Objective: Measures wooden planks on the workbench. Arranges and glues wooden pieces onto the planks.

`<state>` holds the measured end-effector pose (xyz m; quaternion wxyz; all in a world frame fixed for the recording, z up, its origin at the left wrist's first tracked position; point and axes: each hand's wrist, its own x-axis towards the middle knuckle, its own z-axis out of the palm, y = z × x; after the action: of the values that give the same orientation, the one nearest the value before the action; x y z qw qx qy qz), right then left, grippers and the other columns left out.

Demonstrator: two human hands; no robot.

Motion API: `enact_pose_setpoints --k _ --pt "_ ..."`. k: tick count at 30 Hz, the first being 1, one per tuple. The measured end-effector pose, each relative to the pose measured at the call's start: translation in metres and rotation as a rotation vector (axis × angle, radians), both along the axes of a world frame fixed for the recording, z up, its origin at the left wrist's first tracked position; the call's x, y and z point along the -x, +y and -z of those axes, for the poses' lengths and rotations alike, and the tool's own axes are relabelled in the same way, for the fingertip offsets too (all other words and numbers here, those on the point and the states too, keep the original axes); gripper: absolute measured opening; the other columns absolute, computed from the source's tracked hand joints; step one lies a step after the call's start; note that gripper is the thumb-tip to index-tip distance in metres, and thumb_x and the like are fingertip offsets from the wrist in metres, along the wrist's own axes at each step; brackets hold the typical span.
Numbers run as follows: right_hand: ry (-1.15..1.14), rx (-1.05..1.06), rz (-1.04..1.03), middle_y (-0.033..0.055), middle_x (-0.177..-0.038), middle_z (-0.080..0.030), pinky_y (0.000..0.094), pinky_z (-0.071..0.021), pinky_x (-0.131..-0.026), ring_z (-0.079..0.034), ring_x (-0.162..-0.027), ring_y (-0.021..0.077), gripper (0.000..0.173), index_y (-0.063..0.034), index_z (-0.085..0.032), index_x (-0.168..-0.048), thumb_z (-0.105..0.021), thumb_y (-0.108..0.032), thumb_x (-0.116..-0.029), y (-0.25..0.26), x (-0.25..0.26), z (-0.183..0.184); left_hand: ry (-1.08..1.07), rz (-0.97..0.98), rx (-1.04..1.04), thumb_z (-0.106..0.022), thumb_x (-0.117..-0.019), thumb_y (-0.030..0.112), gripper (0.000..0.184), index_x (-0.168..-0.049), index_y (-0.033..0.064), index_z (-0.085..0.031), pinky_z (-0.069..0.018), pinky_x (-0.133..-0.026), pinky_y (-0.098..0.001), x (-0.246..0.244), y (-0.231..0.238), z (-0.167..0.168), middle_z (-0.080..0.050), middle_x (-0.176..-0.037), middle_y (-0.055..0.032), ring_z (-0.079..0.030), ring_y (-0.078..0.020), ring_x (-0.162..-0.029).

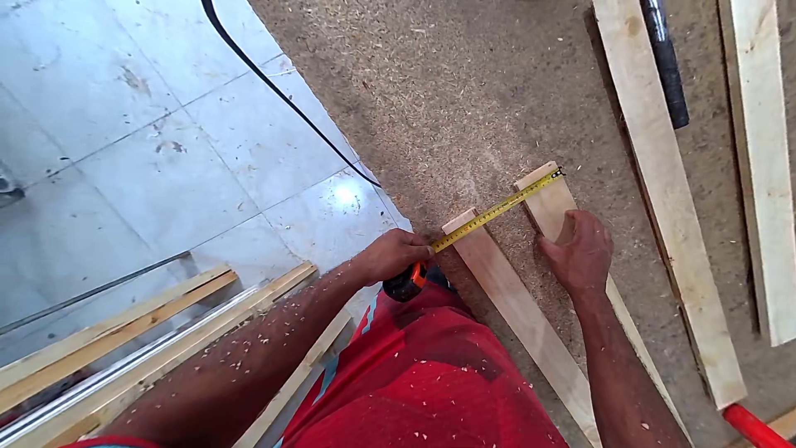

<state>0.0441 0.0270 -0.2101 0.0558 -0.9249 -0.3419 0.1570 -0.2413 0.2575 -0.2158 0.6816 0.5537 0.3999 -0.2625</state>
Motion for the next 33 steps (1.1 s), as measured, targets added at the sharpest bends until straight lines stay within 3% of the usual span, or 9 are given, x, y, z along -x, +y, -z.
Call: enact_pose_setpoints --k 33 --pt "0.001 0.045 -0.036 0.0158 -0.134 -0.061 0.0628 -0.045 -0.101 -0.057 -0.123 0.0403 0.071 -0.0129 -0.062 -0.132 -0.086 -0.047 -0.0744 0.0 0.006 0.003 0.06 -0.007 0.002 -0.056 -0.1061 0.031 0.033 -0.089 0.0137 -0.079 -0.0591 -0.068 -0.0384 0.007 -0.002 0.001 -0.078 -0.086 -0.0004 -0.071 -0.0157 -0.073"
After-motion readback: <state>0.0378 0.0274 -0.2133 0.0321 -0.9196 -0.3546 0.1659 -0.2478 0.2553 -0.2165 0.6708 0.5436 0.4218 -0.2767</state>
